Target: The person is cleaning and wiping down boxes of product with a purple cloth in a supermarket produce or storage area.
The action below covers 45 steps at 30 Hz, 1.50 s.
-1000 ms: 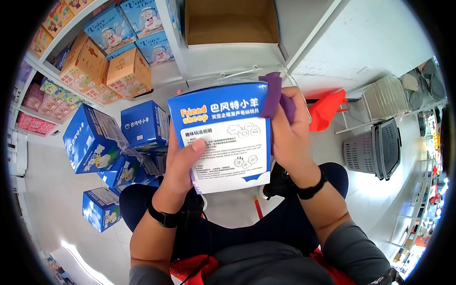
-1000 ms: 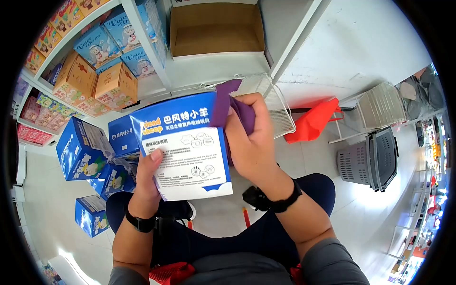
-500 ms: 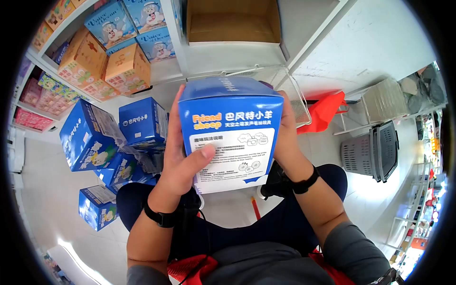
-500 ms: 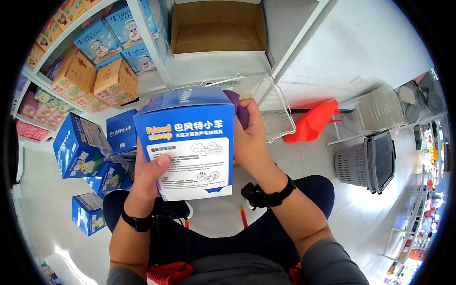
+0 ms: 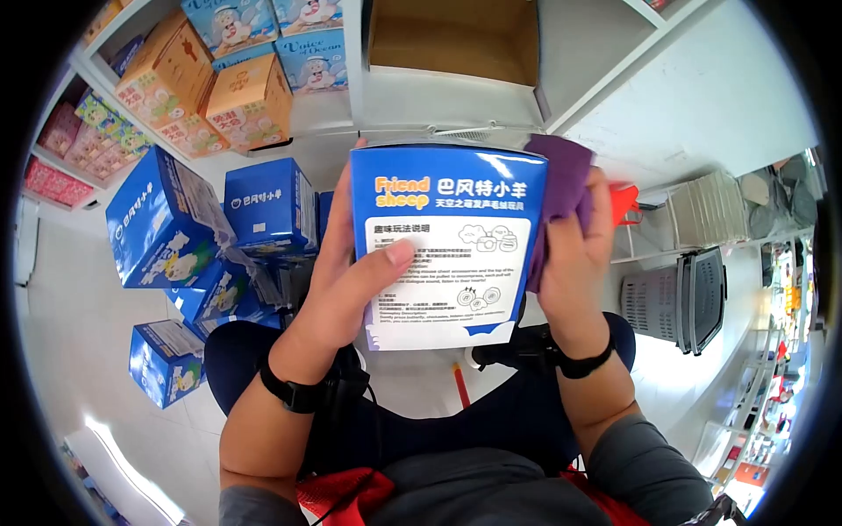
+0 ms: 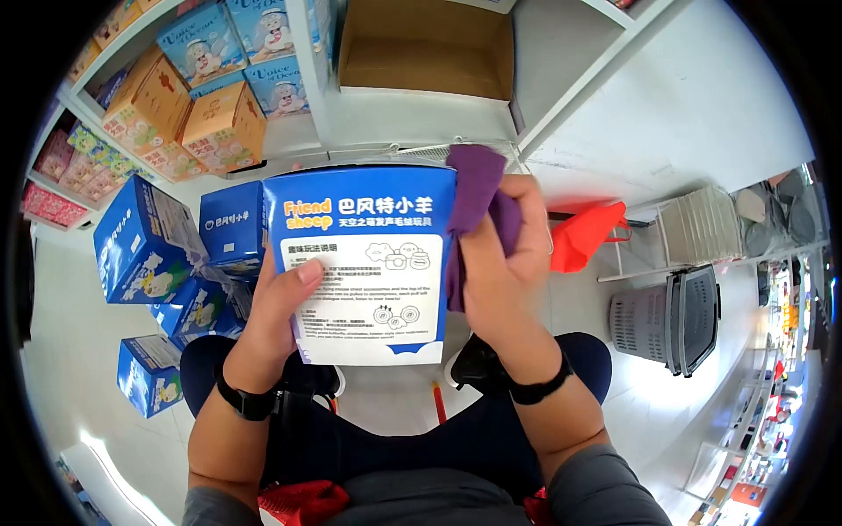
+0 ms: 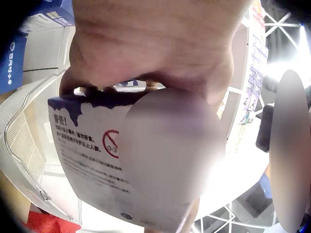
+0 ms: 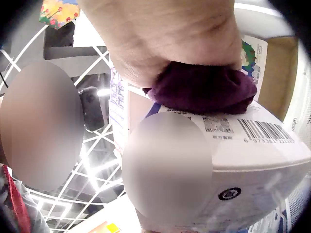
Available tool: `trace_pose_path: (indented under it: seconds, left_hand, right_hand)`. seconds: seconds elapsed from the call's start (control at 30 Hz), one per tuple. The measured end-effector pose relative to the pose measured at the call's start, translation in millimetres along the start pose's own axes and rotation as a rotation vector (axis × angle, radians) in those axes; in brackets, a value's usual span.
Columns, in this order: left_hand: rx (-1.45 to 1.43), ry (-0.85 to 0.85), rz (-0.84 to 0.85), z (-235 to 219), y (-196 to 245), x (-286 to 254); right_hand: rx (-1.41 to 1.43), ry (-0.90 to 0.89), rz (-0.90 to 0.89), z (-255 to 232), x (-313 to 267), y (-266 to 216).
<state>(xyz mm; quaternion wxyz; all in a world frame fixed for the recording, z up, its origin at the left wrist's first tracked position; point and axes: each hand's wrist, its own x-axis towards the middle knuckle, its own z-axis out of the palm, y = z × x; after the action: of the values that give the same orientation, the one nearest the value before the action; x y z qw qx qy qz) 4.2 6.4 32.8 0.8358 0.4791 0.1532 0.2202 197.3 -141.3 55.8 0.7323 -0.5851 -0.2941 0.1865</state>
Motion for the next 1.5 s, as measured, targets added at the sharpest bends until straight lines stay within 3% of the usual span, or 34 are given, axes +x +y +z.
trace_pose_path:
  seconds: [0.07, 0.1, 0.17, 0.27, 0.4, 0.47, 0.6, 0.7, 0.8, 0.83, 0.93, 1.0, 1.07, 1.1, 1.13, 1.23, 1.37, 1.47, 1.5]
  left_hand:
    - [-0.016, -0.011, -0.014, -3, -1, 0]
    - [-0.027, -0.014, -0.005, -3, -5, 1]
    - [-0.017, -0.017, 0.062, 4, -3, 4]
    - [0.057, -0.013, 0.076, 1, -3, 5]
    - [-0.069, -0.014, 0.019, -3, -8, 3]
    - [-0.054, -0.033, 0.049, -5, -12, 7]
    - [-0.003, -0.054, 0.082, -2, -6, 6]
    - [-0.015, -0.036, 0.065, 0, -2, 3]
    - [-0.07, -0.068, 0.045, -6, -5, 5]
    - [-0.099, -0.08, 0.051, -5, -6, 7]
    - [-0.037, -0.072, 0.099, -8, -4, 6]
    - [0.017, -0.076, 0.113, -6, 0, 6]
    - [0.03, -0.06, 0.118, -8, -1, 5]
    - [0.018, -0.048, 0.104, -8, -1, 5]
    - [-0.018, -0.049, 0.092, -8, -3, 4]
    - [-0.07, -0.052, 0.077, -9, -5, 7]
    - [0.028, -0.053, 0.097, -9, -2, 8]
    - [0.006, -0.058, 0.081, -9, -4, 8]
    - [-0.006, -0.068, 0.082, -9, -5, 8]
  right_hand:
    - [0.036, -0.067, -0.023, -4, 2, -8]
    - [-0.079, 0.03, -0.072, -1, 6, 8]
    - [-0.127, 0.017, 0.019, -5, 15, 37]
    - [-0.16, 0.01, 0.066, -13, 8, 40]
    - [-0.047, 0.015, -0.014, 2, -1, -1]
    - [-0.153, 0.04, -0.048, -5, 2, 10]
    - [-0.1, -0.024, 0.093, -10, 15, 49]
    - [-0.083, 0.073, 0.076, -8, 1, 23]
    - [-0.033, -0.005, -0.034, -1, -3, -7]
    - [0.001, 0.0, -0.03, 1, -3, -2]
    - [-0.258, 0.034, 0.019, -6, 11, 38]
    - [-0.074, 0.039, 0.076, -5, 5, 33]
    - [0.001, 0.015, -0.003, -5, -1, 18]
    - [-0.004, 0.055, 0.01, 11, -5, -12]
    - [-0.042, 0.017, -0.012, 8, -6, -11]
    - [-0.207, -0.014, -0.079, -1, -1, 7]
    - [-0.222, -0.112, 0.026, -22, 17, 64]
    - [-0.109, 0.092, 0.047, -12, 6, 27]
    - [0.025, 0.014, -0.022, -5, 4, 6]
